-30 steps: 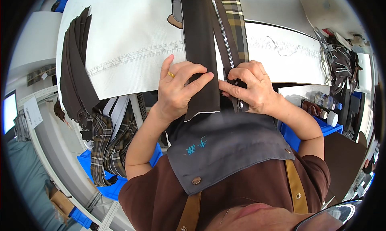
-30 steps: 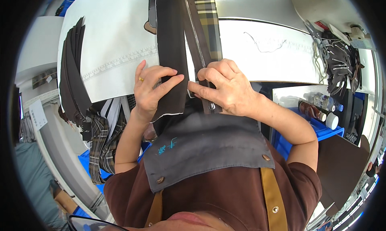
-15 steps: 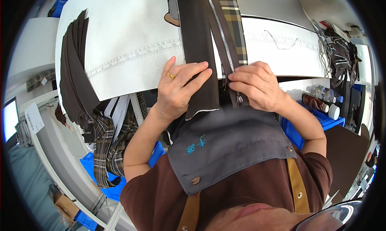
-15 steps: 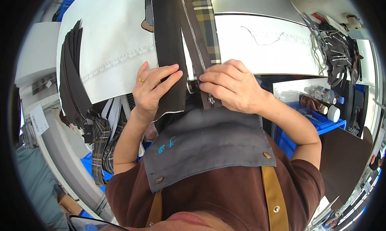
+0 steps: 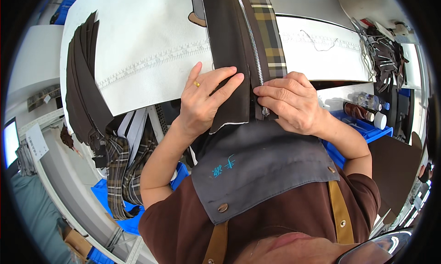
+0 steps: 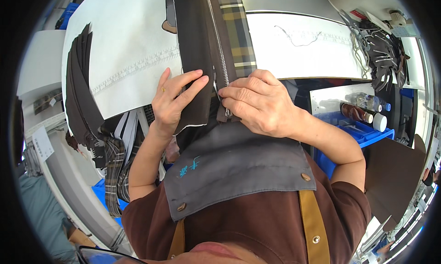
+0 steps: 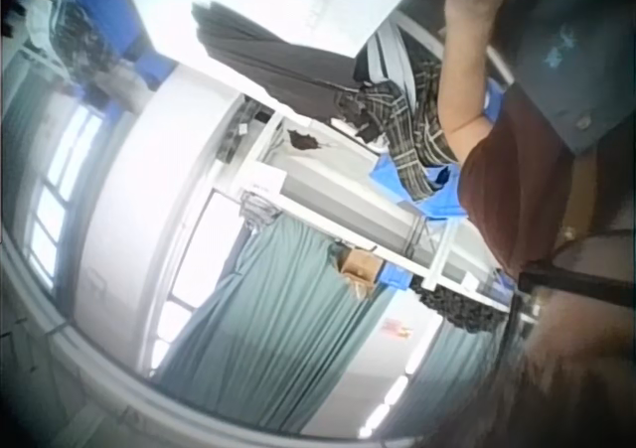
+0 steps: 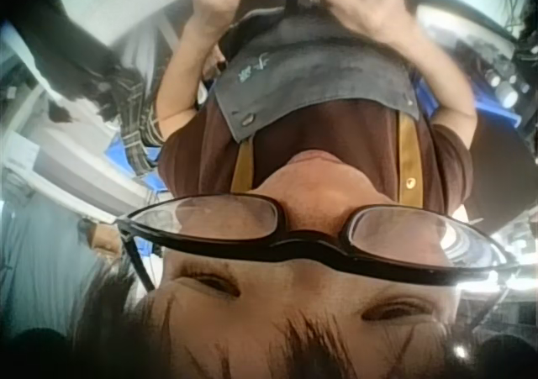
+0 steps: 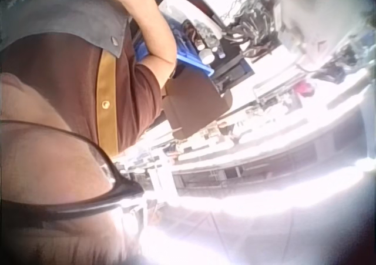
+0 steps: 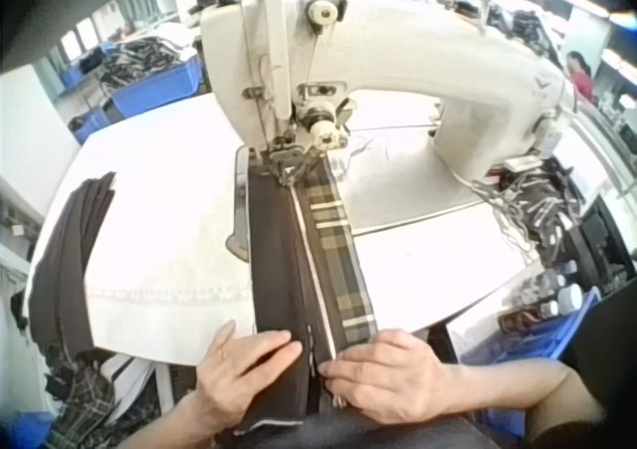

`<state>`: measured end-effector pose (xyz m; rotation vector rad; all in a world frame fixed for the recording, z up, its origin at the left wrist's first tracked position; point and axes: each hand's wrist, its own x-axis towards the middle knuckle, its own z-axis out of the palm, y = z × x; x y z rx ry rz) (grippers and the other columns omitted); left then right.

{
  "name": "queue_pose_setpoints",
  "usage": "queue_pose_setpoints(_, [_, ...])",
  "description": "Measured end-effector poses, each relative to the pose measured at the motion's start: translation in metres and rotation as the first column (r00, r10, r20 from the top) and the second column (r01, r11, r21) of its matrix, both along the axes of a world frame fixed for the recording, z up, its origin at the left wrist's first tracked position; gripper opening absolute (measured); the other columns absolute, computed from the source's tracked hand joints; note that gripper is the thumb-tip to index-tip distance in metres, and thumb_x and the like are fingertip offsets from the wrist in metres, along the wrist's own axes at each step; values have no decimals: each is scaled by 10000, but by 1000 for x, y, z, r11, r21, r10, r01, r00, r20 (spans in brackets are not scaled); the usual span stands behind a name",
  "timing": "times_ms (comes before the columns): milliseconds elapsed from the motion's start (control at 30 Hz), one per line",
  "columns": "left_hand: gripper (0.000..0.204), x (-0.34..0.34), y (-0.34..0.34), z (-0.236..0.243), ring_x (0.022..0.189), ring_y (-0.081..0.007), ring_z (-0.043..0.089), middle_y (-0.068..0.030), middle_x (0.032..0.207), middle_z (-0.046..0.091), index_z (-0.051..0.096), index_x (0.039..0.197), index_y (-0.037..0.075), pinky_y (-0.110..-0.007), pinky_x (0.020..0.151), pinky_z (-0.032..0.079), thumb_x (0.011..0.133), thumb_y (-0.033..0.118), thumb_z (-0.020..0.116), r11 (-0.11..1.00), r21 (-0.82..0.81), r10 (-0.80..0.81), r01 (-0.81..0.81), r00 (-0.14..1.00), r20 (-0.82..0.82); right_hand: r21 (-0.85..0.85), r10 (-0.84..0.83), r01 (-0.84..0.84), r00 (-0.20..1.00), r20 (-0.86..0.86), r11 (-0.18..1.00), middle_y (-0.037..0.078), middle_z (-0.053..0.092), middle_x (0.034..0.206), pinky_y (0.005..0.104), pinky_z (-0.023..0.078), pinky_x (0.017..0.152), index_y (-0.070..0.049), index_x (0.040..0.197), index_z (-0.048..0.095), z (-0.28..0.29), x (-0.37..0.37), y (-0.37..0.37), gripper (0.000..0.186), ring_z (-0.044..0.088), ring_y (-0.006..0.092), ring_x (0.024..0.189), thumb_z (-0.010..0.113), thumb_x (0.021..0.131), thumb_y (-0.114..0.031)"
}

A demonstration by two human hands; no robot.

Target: The person operates a sewing machine to attach zippers to plaid fabric pieces. They guide the fabric under the needle, stitch along the zipper edges, and trim excess thread. The person also uses pliers to adjust the zipper pull and inspects the finished seams.

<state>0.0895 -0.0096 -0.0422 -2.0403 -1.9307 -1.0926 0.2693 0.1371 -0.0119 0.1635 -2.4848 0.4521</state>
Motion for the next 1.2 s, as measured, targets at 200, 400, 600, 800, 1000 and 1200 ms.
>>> queue_pose_setpoints(200, [328, 0, 0, 0, 873, -177, 659, -49, 1068, 659, 688, 1093, 90, -423, 1058, 328, 830, 134, 497, 1000, 2, 6, -6, 1000, 24, 17, -2, 2, 1000, -16, 1000, 58, 669, 961, 308, 451, 739, -47, 837, 647, 2, -1, -1, 214, 636, 176, 865, 659, 623, -47])
queue_pose_setpoints(400, [321, 1, 0, -1, 869, -162, 657, -41, 1050, 668, 691, 1088, 99, -412, 1049, 342, 819, 138, 520, 999, 24, 23, -24, 999, 45, 7, -11, 11, 999, -39, 1000, 58, 673, 969, 294, 453, 726, -48, 829, 644, -3, 1, 0, 178, 640, 171, 878, 657, 651, -47])
queue_pose_setpoints(600, [320, 1, 0, 0, 860, -160, 655, -40, 1039, 667, 692, 1087, 107, -402, 1045, 346, 822, 137, 514, 1000, 24, 20, -21, 999, 42, 17, 9, -9, 1000, 2, 1000, 68, 672, 947, 294, 463, 714, -40, 821, 648, -5, -3, -2, 170, 638, 172, 865, 666, 655, -71])
queue_pose_setpoints(800, [314, 1, 1, 0, 864, -160, 651, -40, 1038, 661, 694, 1077, 105, -393, 1073, 310, 825, 131, 508, 1000, 2, 23, -23, 999, 26, 38, 34, -33, 999, -38, 999, 87, 668, 944, 313, 466, 705, -27, 837, 636, -6, -8, -7, 194, 640, 202, 862, 648, 645, -52])
queue_pose_setpoints(1000, [272, 4, 3, 2, 890, -151, 641, -24, 1070, 651, 696, 1034, 99, -404, 1096, 252, 811, 152, 549, 999, -19, 26, -26, 1000, -4, 88, 51, -49, 998, -23, 995, 83, 648, 928, 300, 470, 712, -27, 801, 624, -9, -10, -6, 167, 620, 193, 855, 641, 655, -105])
queue_pose_setpoints(1200, [333, 3, 3, 15, 960, -145, 616, -2, 1164, 634, 666, 1102, 106, -498, 1112, 135, 778, 120, 592, 990, -141, -18, 5, 996, -91, 34, 108, -109, 993, 46, 993, 99, 646, 928, 330, 503, 746, -8, 843, 624, -3, -9, -2, 206, 626, 223, 872, 640, 652, -84])
